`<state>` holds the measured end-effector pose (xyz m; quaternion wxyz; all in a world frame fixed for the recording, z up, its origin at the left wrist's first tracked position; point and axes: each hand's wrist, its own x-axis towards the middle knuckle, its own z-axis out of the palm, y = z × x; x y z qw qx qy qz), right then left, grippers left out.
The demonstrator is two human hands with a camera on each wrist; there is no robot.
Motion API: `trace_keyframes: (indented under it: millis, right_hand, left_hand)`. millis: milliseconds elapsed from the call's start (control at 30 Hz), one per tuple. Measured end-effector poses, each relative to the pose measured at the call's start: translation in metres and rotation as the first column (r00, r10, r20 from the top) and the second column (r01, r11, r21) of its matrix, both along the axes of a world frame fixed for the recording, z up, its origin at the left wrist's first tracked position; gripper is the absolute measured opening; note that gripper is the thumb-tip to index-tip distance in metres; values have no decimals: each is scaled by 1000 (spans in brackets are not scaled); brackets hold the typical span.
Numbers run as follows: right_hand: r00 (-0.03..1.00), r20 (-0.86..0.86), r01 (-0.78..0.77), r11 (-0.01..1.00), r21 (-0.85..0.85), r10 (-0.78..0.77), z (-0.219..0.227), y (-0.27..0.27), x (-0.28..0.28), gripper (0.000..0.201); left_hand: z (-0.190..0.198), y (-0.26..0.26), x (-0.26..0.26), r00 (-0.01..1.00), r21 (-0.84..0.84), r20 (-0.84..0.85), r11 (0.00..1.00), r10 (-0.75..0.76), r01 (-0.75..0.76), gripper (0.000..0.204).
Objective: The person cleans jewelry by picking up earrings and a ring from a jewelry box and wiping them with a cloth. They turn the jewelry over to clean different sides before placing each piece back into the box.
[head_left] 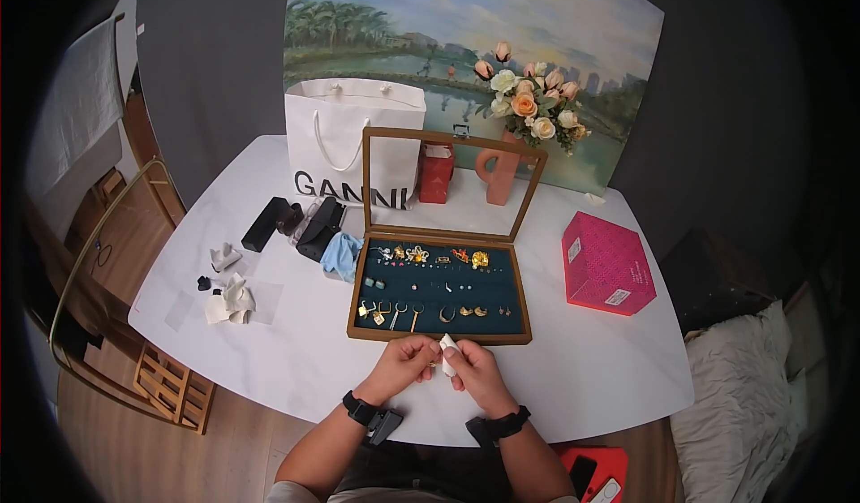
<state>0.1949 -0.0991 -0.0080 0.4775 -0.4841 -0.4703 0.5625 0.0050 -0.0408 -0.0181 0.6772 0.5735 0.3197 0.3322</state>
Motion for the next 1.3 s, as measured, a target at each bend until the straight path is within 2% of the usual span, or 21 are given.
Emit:
trace_keyframes:
  millis: [1300]
  right_hand:
    - [1000,-4,9,1000,5,-9,-2,0,0,25]
  left_hand:
    - [-3,-1,0,1000,14,-13,1000,-8,8,22]
